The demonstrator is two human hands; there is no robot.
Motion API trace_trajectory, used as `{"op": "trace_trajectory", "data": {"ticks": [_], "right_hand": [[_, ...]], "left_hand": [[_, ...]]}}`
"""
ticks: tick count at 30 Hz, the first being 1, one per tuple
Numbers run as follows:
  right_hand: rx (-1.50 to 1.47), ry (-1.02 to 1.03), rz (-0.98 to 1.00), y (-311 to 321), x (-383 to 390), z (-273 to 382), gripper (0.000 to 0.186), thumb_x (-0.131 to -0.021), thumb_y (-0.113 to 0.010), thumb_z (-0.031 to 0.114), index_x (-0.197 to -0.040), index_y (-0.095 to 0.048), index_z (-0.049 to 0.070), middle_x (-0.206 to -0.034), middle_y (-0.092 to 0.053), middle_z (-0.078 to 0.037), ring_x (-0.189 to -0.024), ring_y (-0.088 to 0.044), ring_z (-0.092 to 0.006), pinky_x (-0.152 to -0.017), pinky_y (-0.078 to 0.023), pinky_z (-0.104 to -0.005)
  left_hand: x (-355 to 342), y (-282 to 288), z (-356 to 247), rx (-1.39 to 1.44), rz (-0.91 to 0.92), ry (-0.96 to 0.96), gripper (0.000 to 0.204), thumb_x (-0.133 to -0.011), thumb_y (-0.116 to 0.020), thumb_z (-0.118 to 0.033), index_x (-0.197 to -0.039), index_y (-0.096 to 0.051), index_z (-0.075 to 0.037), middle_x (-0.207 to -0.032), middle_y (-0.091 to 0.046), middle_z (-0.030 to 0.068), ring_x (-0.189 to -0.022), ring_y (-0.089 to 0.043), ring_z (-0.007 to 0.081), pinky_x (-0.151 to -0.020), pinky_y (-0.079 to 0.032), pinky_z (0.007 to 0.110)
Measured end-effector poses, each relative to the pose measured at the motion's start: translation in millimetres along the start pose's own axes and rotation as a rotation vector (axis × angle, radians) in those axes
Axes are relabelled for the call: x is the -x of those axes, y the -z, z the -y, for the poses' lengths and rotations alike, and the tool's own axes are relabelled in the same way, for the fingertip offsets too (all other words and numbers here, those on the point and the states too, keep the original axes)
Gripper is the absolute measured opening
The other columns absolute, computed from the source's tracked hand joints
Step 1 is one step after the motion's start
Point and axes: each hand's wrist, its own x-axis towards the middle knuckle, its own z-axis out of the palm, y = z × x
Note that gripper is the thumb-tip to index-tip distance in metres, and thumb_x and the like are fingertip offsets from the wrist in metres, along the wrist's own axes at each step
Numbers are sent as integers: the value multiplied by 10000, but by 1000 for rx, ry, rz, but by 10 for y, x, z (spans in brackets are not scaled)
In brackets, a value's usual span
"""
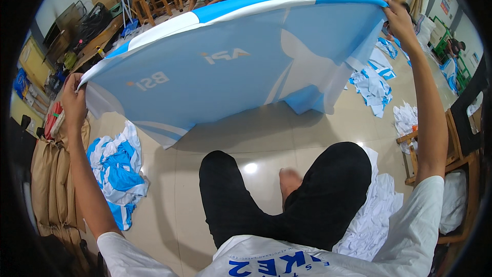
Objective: The person sits on the floor and uses scissors to cut a large piece of blue and white fabric along a curved pattern. They then unfold the cut fabric to reveal a jersey design with logos and continue cutting along the edges.
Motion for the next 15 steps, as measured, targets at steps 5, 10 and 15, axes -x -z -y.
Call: {"op": "trace_trajectory", "data": {"ticks": [5,10,15], "right_hand": [[-64,-77,31,-18,-9,-59,293,-1127,-511,222,-1306,-660,46,-746,-609,-24,-569,-548,-75,-480,-420,-251],[-252,-283,198,40,-120,-116,315,-1152,-507,259,-1370,-623,63,-843,-641,-31,-614,-573,-85,-531,-517,-257],[-582,177,453,-509,-118,281,390,-1157,-516,255,-1435,-612,-1,-1372,-679,-164,-1303,-659,-303,-1162,-535,-457]], "left_hand": [[-24,-23,64,58,61,6,120,-1057,-597,-47,-1167,-643,-31,-1013,-658,48,-956,-594,124,-891,-474,269],[34,-6,108,648,245,525,282,-1090,-615,-206,-1307,-665,-32,-1151,-729,73,-1059,-685,168,-956,-530,308],[156,73,-1194,1424,486,573,436,-1105,-597,-267,-1443,-624,7,-1289,-753,147,-1144,-755,255,-999,-616,408]]}}
